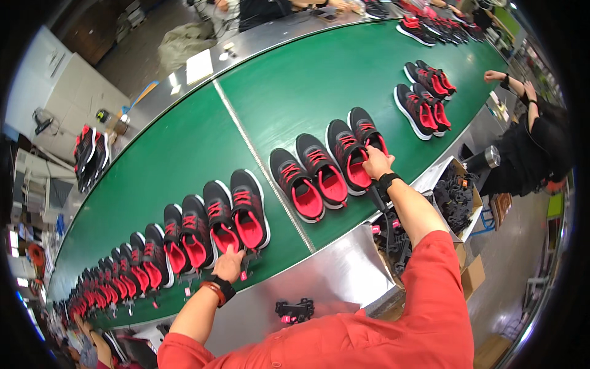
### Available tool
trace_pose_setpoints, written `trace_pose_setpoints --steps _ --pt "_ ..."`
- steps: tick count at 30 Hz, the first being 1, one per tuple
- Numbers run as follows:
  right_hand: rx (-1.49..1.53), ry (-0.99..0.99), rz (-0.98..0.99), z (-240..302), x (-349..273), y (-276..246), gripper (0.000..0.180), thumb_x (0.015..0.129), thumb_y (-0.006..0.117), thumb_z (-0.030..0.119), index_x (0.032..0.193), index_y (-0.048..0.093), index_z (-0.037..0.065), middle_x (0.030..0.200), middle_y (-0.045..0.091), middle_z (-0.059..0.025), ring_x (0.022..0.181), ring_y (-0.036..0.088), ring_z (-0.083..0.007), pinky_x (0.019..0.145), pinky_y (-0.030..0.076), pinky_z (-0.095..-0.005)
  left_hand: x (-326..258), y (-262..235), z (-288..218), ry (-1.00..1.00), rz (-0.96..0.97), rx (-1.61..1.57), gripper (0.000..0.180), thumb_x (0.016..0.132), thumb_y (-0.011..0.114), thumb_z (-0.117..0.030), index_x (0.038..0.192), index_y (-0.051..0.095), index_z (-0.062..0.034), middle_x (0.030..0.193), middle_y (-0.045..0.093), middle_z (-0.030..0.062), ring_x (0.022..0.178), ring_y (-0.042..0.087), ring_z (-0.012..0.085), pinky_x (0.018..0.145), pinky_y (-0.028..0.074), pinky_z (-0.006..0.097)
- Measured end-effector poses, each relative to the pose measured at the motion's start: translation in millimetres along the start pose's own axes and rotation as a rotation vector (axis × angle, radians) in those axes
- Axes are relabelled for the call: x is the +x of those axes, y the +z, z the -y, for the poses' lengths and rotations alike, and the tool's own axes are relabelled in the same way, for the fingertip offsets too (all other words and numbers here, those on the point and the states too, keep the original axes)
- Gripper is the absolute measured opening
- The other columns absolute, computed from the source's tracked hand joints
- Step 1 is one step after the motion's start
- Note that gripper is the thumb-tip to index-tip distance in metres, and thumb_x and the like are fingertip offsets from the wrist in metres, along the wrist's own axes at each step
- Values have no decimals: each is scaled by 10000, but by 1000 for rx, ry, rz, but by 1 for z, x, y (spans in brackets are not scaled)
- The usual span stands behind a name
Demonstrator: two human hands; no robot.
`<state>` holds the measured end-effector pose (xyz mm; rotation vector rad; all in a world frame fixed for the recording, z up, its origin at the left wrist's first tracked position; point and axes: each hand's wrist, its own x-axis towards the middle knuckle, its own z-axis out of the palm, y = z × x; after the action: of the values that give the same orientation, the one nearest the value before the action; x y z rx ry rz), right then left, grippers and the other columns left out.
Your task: The recorder is attaching plastic tags and labels to running shoes as they move along a conveyor belt.
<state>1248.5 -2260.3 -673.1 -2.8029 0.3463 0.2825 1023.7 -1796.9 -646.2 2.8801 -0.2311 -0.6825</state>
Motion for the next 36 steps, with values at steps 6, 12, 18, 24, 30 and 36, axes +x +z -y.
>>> trace_pose_setpoints --steps 6,12,18,24,30,36 --pt "44 -42 13 34 -43 25 402 767 659 171 1142 559 69 1170 631 -128 1123 582 -312 965 292 -585 0 2 -7 -91 -61 -105 254 891 464 -117 1108 595 -138 1053 517 242 867 625 426 764 520 485" --pt "-65 -96 -143 61 -61 28 607 745 741 264 1258 498 48 1260 526 -177 1181 492 -373 995 355 -512 -13 -3 6 -117 -30 -125 470 824 509 -25 1258 556 -198 1224 496 258 942 623 428 798 516 492" --pt "182 -968 48 82 -195 54 192 737 678 156 921 656 107 931 626 -110 939 574 -312 805 412 -446 -48 -15 -3 58 -367 -44 535 767 547 48 1275 545 -120 1281 494 227 1003 587 367 847 507 457" --pt "-82 -1141 337 95 -338 80 351 676 769 345 841 611 78 861 610 -68 896 571 -244 845 385 -372 -32 -21 -37 204 -589 -201 333 728 579 34 1028 619 -103 957 565 85 907 581 293 752 512 403" --pt "-87 -1017 550 74 -333 100 210 726 726 237 815 588 106 854 599 -69 896 559 -241 801 370 -366 28 -16 -89 302 -563 -275 360 804 569 8 1153 568 -81 1087 575 94 936 616 312 760 531 411" --pt "564 -622 812 59 -305 99 147 873 633 171 886 528 68 851 621 -59 834 600 -200 778 447 -346 74 -2 -96 290 -367 -310 318 811 598 -11 1120 542 -60 1113 588 119 949 609 369 775 515 449"
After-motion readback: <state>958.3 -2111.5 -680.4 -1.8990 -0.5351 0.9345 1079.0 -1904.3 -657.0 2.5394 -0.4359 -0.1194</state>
